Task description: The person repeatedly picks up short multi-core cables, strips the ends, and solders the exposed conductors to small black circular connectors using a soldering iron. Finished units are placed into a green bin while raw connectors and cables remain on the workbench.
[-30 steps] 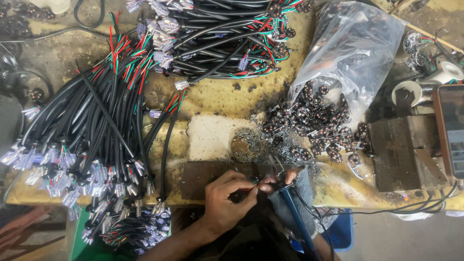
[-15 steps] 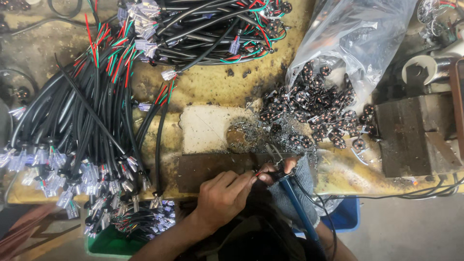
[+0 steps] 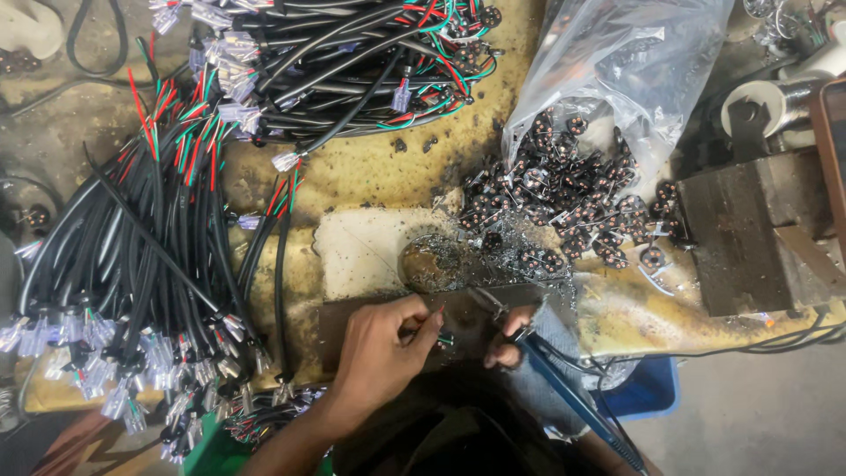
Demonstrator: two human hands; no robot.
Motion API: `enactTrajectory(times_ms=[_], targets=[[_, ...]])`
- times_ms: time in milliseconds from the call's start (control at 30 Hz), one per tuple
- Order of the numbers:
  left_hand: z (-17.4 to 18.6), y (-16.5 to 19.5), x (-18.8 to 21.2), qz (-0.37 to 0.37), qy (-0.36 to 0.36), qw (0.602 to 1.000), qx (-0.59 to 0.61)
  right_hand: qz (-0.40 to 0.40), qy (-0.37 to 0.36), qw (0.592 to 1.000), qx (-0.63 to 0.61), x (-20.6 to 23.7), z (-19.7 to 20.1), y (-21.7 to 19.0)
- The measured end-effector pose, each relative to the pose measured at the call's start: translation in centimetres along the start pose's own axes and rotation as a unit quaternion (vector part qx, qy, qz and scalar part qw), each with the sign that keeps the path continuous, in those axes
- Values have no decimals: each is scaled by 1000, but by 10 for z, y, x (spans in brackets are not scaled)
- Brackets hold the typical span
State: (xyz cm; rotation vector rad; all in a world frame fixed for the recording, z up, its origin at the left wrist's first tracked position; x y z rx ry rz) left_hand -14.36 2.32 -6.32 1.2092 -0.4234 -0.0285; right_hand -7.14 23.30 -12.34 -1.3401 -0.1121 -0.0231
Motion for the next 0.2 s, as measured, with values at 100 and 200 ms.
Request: enactTrajectory(times_ms=[100,200], targets=[[-13,6,19,-168,111,980,4,-8,4,963,271,5,-10,10],[-22,1,30,-219,148,964,38,67,38,996,39,0,-25,-6]])
Point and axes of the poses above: each hand's wrist, its own x-axis away from the middle knuckle, its own z-axis out of the back of the hand, y = z × x, the point moved 5 cm from there along -x, towards the middle knuckle, and after that the axes turned 14 degrees about x, right-handed, at the moved point
